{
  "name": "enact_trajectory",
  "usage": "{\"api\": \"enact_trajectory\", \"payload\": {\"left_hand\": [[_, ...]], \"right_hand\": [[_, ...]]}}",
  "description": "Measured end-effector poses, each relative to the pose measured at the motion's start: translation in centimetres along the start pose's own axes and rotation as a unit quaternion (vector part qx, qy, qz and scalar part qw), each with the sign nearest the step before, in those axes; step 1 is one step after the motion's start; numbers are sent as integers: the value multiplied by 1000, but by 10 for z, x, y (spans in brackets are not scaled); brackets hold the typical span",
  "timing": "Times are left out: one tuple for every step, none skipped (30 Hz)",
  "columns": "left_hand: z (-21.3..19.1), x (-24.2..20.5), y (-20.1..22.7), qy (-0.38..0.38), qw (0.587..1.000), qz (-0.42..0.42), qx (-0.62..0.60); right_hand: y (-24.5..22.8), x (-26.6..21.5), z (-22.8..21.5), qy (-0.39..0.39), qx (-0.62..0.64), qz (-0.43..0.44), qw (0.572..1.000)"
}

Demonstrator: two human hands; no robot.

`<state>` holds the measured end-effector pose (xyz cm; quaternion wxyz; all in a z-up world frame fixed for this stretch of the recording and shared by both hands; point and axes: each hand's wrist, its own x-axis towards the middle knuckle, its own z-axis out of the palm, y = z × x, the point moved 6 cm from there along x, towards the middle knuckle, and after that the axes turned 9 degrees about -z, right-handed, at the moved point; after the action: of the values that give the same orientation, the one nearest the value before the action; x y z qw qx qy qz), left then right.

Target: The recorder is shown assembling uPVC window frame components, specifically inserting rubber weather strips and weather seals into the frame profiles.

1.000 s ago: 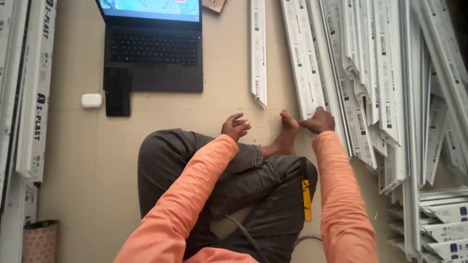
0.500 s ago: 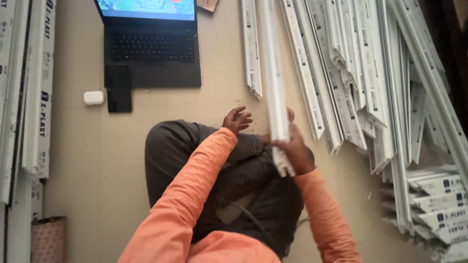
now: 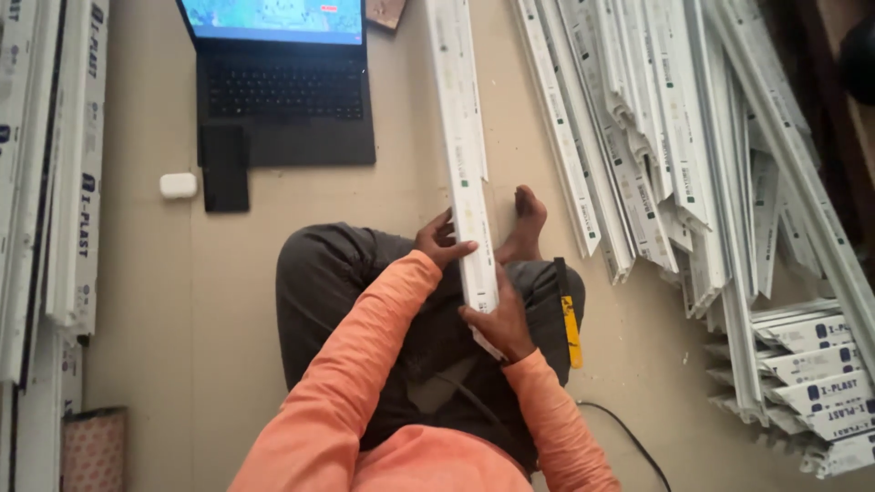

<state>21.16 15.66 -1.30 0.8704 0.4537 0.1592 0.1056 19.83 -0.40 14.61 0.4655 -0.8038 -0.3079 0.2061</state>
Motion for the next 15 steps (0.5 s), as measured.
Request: {"api": "enact_trajectory", "payload": {"left_hand": [[-3,3,0,11,1000,5,9],[-7,6,0,22,1000,9,18],[-8,7,-3,23,1000,10,18],[-10,8,-5,23,999,14,18],[-11,10,-8,23,999,18,17],[-15,16,-12,26,999,19,15],[-18,19,-19,20,999,12,33],[-20,21,-27,14,999,5,51],[-24,26,-31,12,999,3,51],[-25,31,-36,0,998,-7,66],[-27,38,-40,-12,996,-15,82],[-29,44,-41,-14,996,-15,82],[-30,48,-45,-18,998,-15,66],[-32,51,-49,-22,998,-15,50],[-33,55,-54,-21,998,-16,49]], "right_hand": [[3,2,4,-5,16,-16,1000],[6,4,7,-11,32,-32,999],[13,4,10,-12,32,-34,999],[20,5,13,-10,50,-35,998],[27,5,14,-10,65,-36,997],[27,9,16,-13,64,-37,997],[30,7,17,-2,60,-21,998],[33,5,18,8,56,-4,998],[38,6,18,10,56,-2,998],[43,6,19,6,92,-4,996],[47,9,21,2,129,-7,992],[49,14,21,3,128,-8,992],[51,17,21,7,93,-12,996],[53,20,21,11,58,-16,998],[51,26,23,9,57,-15,998]]}}
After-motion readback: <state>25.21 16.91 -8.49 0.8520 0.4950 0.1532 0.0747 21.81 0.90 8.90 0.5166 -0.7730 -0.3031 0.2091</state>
